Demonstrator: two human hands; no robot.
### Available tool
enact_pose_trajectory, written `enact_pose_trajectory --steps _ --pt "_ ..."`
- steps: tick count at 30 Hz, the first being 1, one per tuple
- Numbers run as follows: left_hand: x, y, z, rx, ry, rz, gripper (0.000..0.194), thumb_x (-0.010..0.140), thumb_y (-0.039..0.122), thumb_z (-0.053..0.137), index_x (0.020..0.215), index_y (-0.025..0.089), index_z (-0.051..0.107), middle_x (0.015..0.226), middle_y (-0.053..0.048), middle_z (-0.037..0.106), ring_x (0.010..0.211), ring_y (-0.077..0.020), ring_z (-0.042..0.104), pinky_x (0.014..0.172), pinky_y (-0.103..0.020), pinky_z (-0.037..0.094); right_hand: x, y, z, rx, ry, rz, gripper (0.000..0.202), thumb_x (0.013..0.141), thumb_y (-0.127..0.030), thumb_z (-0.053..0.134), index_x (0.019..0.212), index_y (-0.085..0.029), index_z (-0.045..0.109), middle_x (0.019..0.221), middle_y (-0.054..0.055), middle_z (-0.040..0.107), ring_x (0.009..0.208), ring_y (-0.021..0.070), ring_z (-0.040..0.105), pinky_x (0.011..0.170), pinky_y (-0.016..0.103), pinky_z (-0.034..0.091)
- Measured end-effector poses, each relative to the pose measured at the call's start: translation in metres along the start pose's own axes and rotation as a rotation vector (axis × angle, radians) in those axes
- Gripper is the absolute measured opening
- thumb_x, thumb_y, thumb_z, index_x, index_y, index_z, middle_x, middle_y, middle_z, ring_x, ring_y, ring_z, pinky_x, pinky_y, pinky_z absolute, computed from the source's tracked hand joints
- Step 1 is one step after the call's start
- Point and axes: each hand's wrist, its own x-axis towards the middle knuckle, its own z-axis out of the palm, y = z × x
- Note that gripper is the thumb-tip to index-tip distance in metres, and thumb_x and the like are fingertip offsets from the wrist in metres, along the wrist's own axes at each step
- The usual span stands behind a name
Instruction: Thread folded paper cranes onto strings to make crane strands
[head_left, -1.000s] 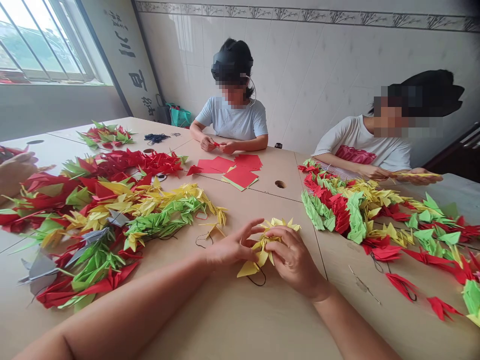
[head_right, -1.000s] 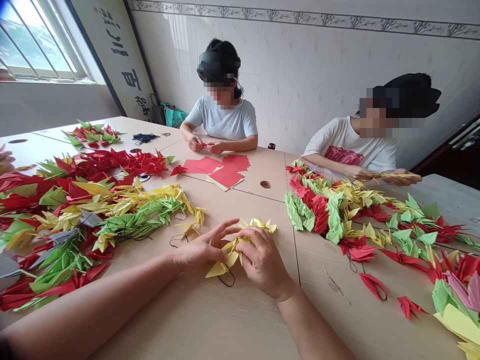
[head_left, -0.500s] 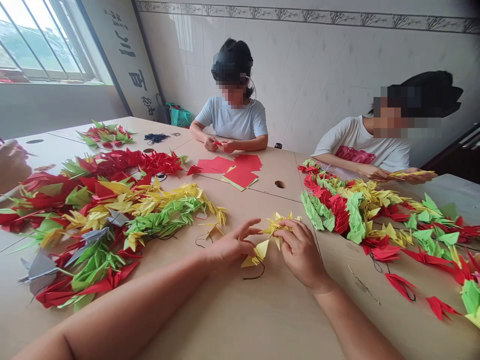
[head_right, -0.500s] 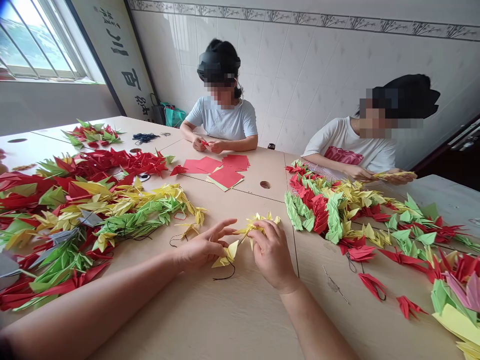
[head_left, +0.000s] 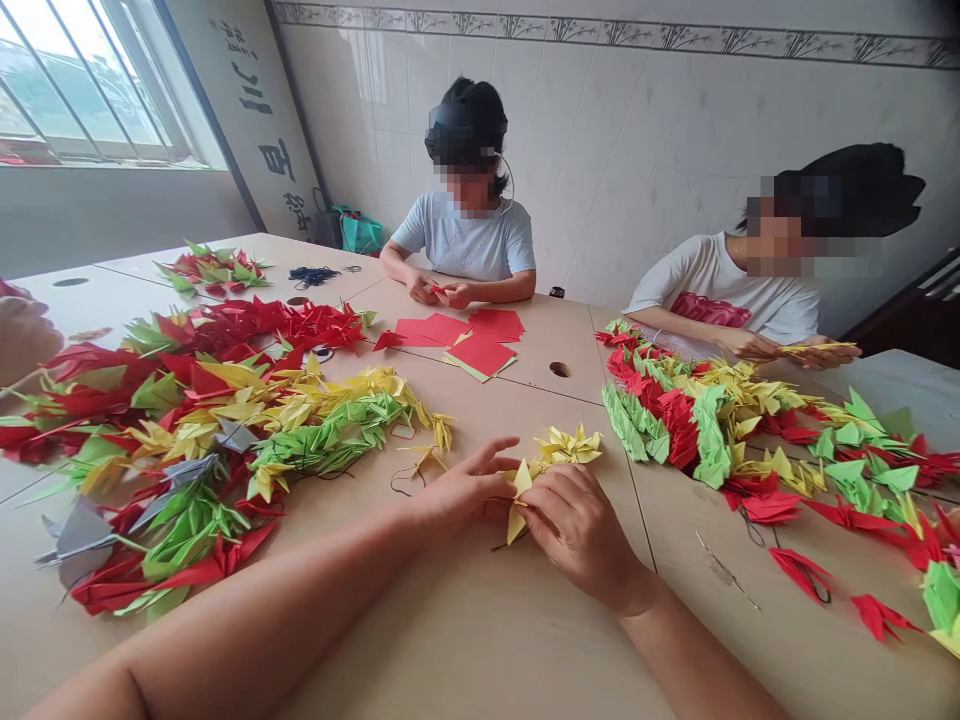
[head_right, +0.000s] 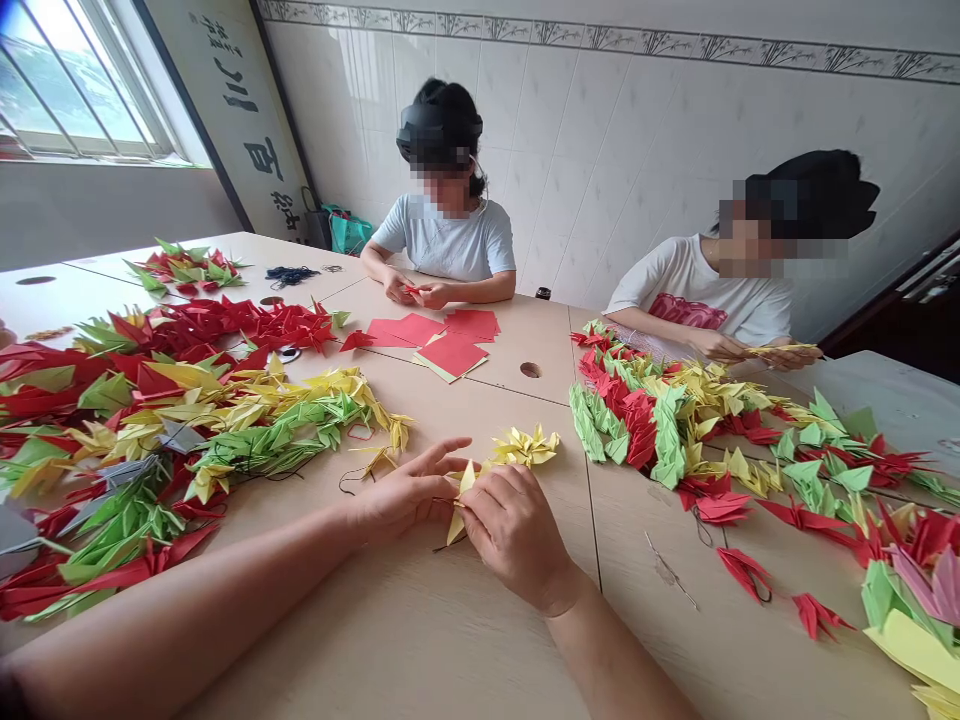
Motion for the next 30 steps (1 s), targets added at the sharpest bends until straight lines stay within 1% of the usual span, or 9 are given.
enact_pose_trajectory --steps 4,9,14,17,20,22,25,27,30 --pt "0.0 0.0 0.001 -0.013 0.007 0.01 0.052 0.074 0.019 0.058 0.123 0.028 0.041 0.122 -0.009 0.044 0.086 -0.0138 0.056 0.077 -0.033 0.047 -0.002 0.007 0.002 -0.032 0.048 0.121 0.012 0.084 -0.017 0.05 0.074 -0.02 0.056 0.071 0.003 0.059 0.074 0.0187 0.052 0.073 0.033 0.04" --pt "0.0 -0.002 0.0 -0.008 0.011 0.025 0.055 0.074 0.021 0.06 0.125 0.029 0.04 0.124 -0.01 0.04 0.079 -0.0109 0.055 0.08 -0.037 0.048 -0.006 0.02 0.007 -0.069 0.12 0.268 0.015 0.083 -0.021 0.051 0.069 -0.02 0.054 0.066 0.002 0.058 0.069 0.0187 0.053 0.07 0.033 0.04" --pt "0.0 -0.007 0.0 0.124 0.023 0.063 0.062 0.073 0.02 0.062 0.128 0.034 0.036 0.134 -0.01 0.033 0.081 -0.0111 0.055 0.078 -0.035 0.048 -0.008 0.025 0.009 0.069 0.164 0.322 0.018 0.083 -0.03 0.053 0.068 -0.021 0.055 0.065 0.002 0.059 0.069 0.0184 0.054 0.07 0.032 0.041" --pt "0.0 -0.011 0.001 0.262 0.037 0.099 0.064 0.073 0.023 0.062 0.129 0.035 0.033 0.135 -0.011 0.033 0.076 -0.0098 0.055 0.072 -0.032 0.049 -0.009 0.03 0.009 0.218 0.283 0.484 0.021 0.084 -0.037 0.049 0.072 -0.021 0.056 0.071 0.004 0.061 0.072 0.0188 0.055 0.07 0.032 0.044" --pt "-0.003 -0.012 0.005 0.39 0.046 0.129 0.063 0.075 0.03 0.06 0.13 0.033 0.031 0.132 -0.012 0.036 0.068 -0.008 0.055 0.069 -0.031 0.048 -0.014 0.044 0.012 0.207 0.431 0.639 0.027 0.086 -0.042 0.042 0.084 -0.019 0.056 0.085 0.009 0.061 0.082 0.0215 0.055 0.075 0.035 0.045" --pt "-0.005 -0.012 0.008 0.461 0.055 0.148 0.059 0.077 0.038 0.057 0.129 0.031 0.031 0.125 -0.011 0.044 0.069 -0.0094 0.055 0.066 -0.029 0.047 -0.018 0.057 0.014 0.184 0.506 0.733 0.036 0.087 -0.046 0.037 0.096 -0.016 0.054 0.099 0.015 0.059 0.094 0.0249 0.054 0.078 0.039 0.044" --pt "-0.011 -0.008 0.013 0.582 0.061 0.17 0.052 0.08 0.048 0.049 0.125 0.025 0.037 0.098 -0.006 0.061 0.07 -0.0111 0.054 0.063 -0.025 0.045 -0.024 0.072 0.019 0.226 0.491 0.822 0.049 0.086 -0.052 0.034 0.11 -0.012 0.052 0.115 0.02 0.055 0.105 0.028 0.053 0.084 0.043 0.044" --pt "-0.015 -0.006 0.015 0.673 0.058 0.188 0.05 0.081 0.051 0.044 0.121 0.022 0.042 0.082 -0.003 0.063 0.064 -0.0103 0.051 0.061 -0.023 0.043 -0.026 0.075 0.021 0.278 0.433 0.838 0.055 0.085 -0.054 0.034 0.115 -0.012 0.05 0.119 0.02 0.055 0.108 0.0284 0.053 0.087 0.043 0.044" --pt "-0.018 -0.004 0.014 0.761 0.096 0.236 0.048 0.083 0.054 0.037 0.118 0.022 0.047 0.079 -0.002 0.063 0.056 -0.0084 0.048 0.055 -0.021 0.04 -0.026 0.071 0.023 0.371 0.304 0.792 0.051 0.083 -0.055 0.04 0.113 -0.017 0.055 0.115 0.015 0.061 0.104 0.026 0.058 0.086 0.04 0.046"
